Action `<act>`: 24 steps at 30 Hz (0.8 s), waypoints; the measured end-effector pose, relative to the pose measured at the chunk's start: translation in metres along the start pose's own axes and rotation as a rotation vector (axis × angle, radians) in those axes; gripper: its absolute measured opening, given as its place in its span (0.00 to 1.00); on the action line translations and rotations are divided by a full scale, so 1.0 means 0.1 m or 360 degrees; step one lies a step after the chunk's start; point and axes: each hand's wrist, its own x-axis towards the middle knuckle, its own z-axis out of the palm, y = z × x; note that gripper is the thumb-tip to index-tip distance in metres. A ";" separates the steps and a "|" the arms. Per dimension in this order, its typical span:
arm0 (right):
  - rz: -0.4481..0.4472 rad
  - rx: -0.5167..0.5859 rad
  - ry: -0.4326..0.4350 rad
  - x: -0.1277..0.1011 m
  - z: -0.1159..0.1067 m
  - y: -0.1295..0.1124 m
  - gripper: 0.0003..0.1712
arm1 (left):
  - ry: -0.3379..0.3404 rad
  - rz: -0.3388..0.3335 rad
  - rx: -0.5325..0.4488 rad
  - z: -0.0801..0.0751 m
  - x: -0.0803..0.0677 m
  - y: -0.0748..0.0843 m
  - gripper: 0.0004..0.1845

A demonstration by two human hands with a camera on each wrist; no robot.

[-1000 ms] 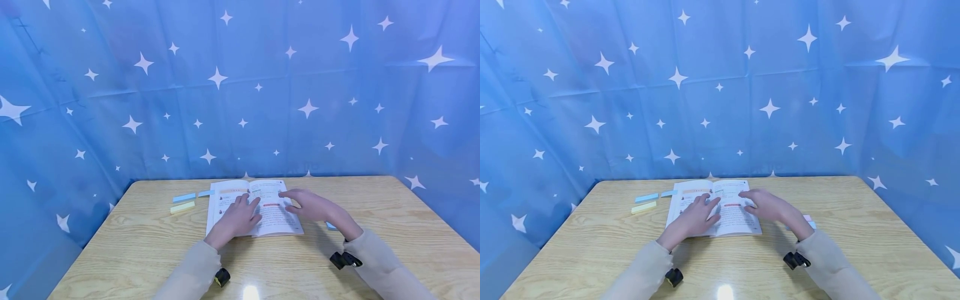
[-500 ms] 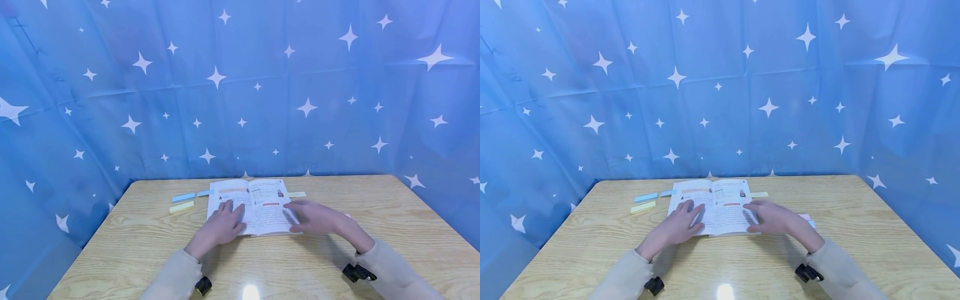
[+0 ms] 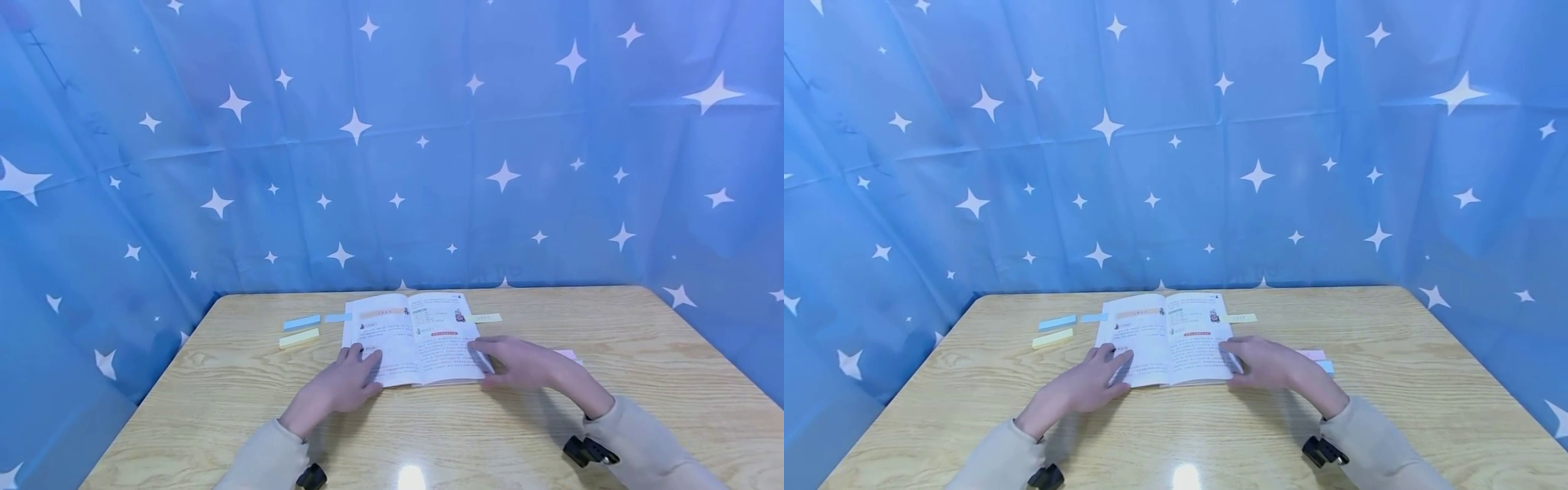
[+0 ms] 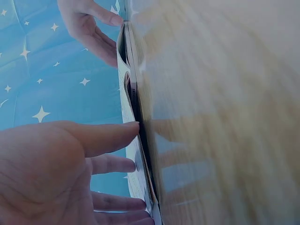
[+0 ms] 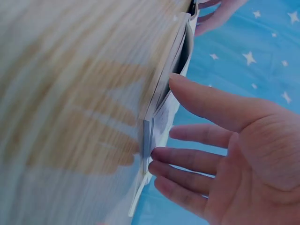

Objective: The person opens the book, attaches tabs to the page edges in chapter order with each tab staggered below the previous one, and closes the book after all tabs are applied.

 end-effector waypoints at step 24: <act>0.0054 0.0001 -0.0025 0.00 0.02 -0.11 0.38 | -0.0102 -0.0007 0.0083 0.01 0.00 0.03 0.32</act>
